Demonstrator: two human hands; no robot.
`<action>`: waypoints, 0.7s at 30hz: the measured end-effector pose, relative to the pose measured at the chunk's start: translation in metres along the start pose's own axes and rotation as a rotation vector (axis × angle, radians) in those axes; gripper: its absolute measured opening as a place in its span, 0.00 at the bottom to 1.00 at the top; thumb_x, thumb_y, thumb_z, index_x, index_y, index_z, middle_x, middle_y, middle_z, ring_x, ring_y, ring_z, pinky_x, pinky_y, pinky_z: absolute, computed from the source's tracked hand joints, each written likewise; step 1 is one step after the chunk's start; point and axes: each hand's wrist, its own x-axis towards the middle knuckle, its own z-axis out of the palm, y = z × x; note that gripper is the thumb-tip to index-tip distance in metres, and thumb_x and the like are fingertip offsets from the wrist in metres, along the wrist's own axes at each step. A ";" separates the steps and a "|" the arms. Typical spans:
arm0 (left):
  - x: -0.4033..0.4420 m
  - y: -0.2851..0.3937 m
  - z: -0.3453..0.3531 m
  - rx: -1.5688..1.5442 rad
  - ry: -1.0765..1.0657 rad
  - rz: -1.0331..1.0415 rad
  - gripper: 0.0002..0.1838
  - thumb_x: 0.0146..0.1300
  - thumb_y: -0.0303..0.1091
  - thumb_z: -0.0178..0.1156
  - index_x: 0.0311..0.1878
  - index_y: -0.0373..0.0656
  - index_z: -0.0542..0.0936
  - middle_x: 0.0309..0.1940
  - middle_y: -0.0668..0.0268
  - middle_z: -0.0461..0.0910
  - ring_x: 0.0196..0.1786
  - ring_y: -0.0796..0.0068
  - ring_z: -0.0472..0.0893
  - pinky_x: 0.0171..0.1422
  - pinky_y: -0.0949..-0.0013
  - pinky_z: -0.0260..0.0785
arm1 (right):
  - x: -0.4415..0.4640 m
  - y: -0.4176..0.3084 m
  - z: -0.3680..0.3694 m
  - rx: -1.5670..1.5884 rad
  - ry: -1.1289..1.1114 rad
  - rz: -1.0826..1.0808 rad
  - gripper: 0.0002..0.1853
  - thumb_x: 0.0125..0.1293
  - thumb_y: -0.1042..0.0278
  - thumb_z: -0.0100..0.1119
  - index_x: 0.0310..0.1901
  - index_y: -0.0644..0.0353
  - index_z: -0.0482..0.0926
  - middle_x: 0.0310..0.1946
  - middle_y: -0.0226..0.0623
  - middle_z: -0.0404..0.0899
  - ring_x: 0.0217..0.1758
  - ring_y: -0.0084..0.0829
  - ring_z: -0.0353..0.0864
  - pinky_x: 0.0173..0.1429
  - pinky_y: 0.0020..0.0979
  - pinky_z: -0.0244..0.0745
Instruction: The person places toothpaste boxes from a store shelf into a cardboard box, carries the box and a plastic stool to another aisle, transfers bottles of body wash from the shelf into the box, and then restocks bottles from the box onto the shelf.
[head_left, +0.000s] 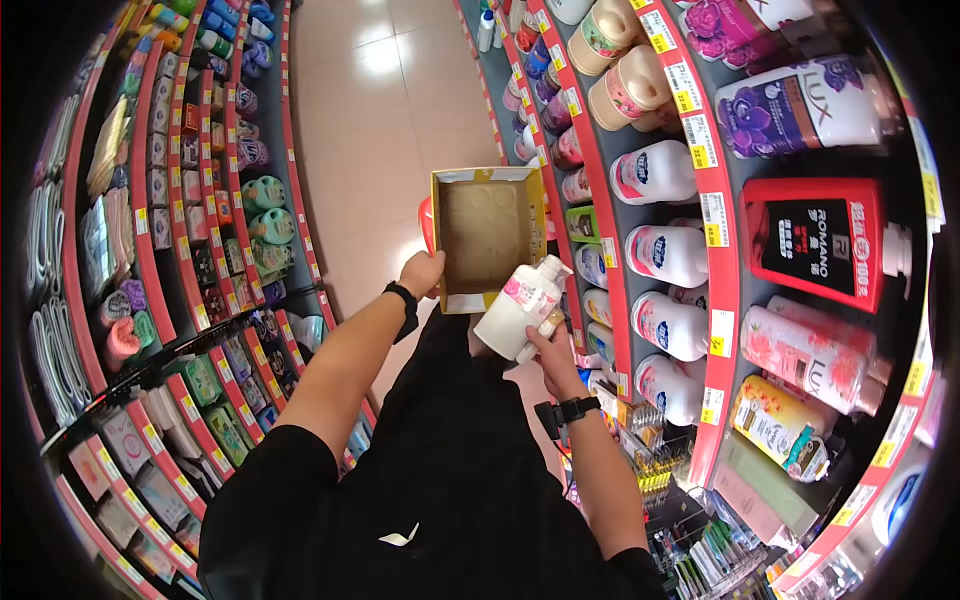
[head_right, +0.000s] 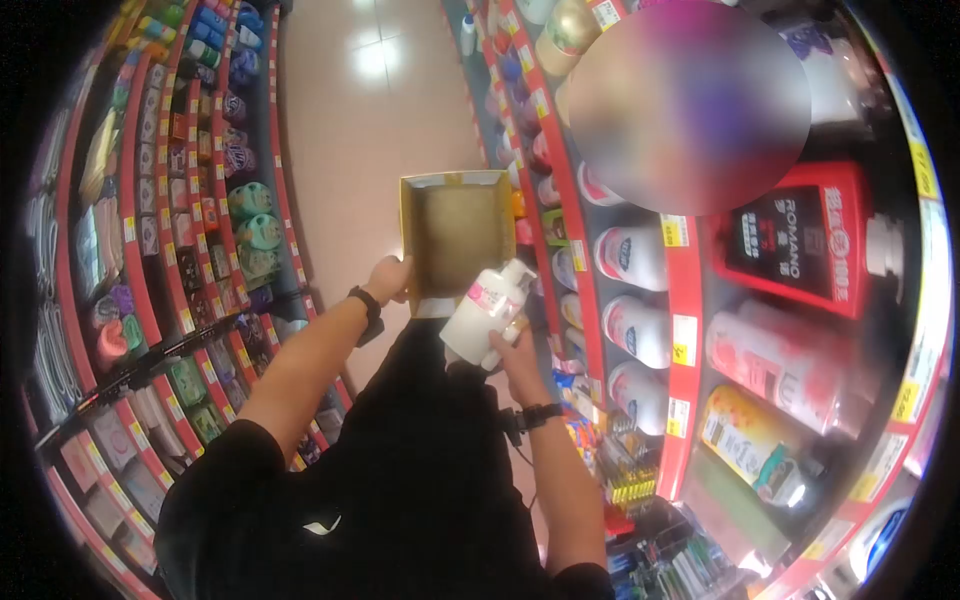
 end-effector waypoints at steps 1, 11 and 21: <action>0.003 -0.007 0.004 -0.064 -0.036 0.012 0.30 0.68 0.52 0.50 0.43 0.24 0.75 0.31 0.43 0.83 0.25 0.57 0.86 0.25 0.61 0.79 | 0.003 -0.001 0.000 -0.017 -0.002 0.017 0.29 0.69 0.67 0.63 0.68 0.51 0.62 0.61 0.32 0.73 0.63 0.32 0.74 0.62 0.41 0.73; -0.037 -0.009 0.060 -0.577 -0.484 -0.321 0.26 0.74 0.50 0.42 0.48 0.33 0.77 0.39 0.55 0.81 0.40 0.59 0.85 0.46 0.60 0.81 | 0.054 -0.017 0.016 0.122 -0.033 0.032 0.30 0.69 0.66 0.61 0.70 0.47 0.61 0.62 0.31 0.72 0.63 0.34 0.73 0.62 0.45 0.70; -0.059 0.028 0.040 0.027 0.066 0.433 0.24 0.71 0.49 0.53 0.49 0.33 0.78 0.48 0.47 0.81 0.48 0.52 0.82 0.52 0.56 0.73 | 0.074 -0.011 0.008 0.111 -0.102 -0.004 0.33 0.69 0.66 0.62 0.71 0.49 0.58 0.64 0.33 0.71 0.63 0.33 0.73 0.64 0.42 0.70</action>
